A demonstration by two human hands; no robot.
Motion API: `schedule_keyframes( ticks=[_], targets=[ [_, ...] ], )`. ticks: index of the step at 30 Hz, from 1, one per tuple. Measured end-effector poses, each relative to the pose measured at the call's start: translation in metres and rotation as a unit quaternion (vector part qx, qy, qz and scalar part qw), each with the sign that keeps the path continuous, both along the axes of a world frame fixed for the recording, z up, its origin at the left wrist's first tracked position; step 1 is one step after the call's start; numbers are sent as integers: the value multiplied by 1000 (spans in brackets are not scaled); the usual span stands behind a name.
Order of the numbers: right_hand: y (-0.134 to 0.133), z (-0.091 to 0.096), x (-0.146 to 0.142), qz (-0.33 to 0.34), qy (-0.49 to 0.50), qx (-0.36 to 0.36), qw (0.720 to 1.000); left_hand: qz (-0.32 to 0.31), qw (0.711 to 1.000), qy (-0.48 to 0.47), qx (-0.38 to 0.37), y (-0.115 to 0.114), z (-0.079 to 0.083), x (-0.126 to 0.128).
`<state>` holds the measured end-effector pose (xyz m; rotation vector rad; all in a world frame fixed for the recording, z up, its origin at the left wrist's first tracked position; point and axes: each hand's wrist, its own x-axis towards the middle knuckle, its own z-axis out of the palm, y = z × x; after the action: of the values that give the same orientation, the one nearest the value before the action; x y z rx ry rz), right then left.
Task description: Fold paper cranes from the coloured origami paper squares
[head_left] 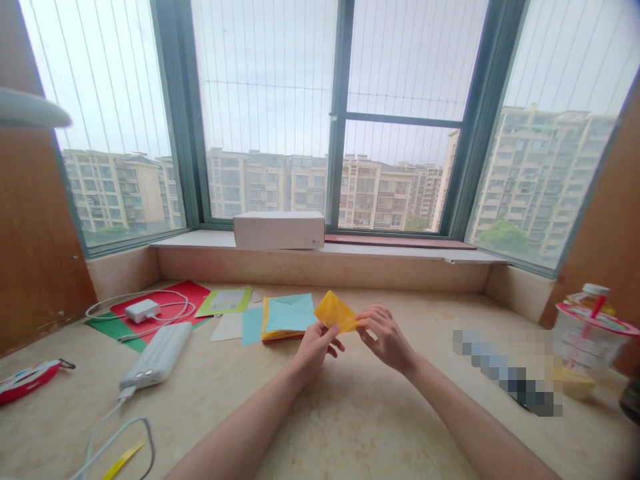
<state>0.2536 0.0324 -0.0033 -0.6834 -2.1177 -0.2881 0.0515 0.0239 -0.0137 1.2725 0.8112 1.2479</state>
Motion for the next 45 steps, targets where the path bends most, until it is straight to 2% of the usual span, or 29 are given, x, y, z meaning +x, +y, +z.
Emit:
schedule_keyframes(
  ticks=[2, 5, 9, 13, 18, 24, 28, 32, 37, 42, 45],
  targets=[
    [-1, -6, 1, -1, 76, -49, 996, -28, 1000, -5, -9, -7, -1, 3],
    [-11, -9, 3, -5, 170, -146, 975, -43, 998, -32, -21, -21, 0, 10],
    [-26, -7, 4, 18, 226, -273, 935, -81, 994, -46, -62, -39, 1, 18],
    [-34, -5, 2, 36, 292, -301, 907, -114, 991, -35, -54, -46, 1, 19],
    [-36, -6, -3, 43, 316, -308, 896, -89, 995, -31, -40, -47, 1, 20],
    [-39, -6, -9, 63, 424, -383, 818, -64, 997, -12, -37, -47, 1, 20],
    [-41, 1, -9, 90, 425, -435, 789, -55, 998, 12, -31, -46, 2, 19],
    [-41, 6, -7, 80, 391, -481, 781, -69, 997, 30, -25, -44, 0, 19],
    [-43, 6, -9, 58, 408, -473, 779, -88, 995, 37, -24, -44, 0, 19],
    [-47, 6, -14, 58, 394, -456, 796, -59, 996, 49, -40, -45, 2, 20],
    [-47, 6, -13, 67, 420, -452, 784, -47, 997, 37, -50, -46, 5, 21]
  ],
)
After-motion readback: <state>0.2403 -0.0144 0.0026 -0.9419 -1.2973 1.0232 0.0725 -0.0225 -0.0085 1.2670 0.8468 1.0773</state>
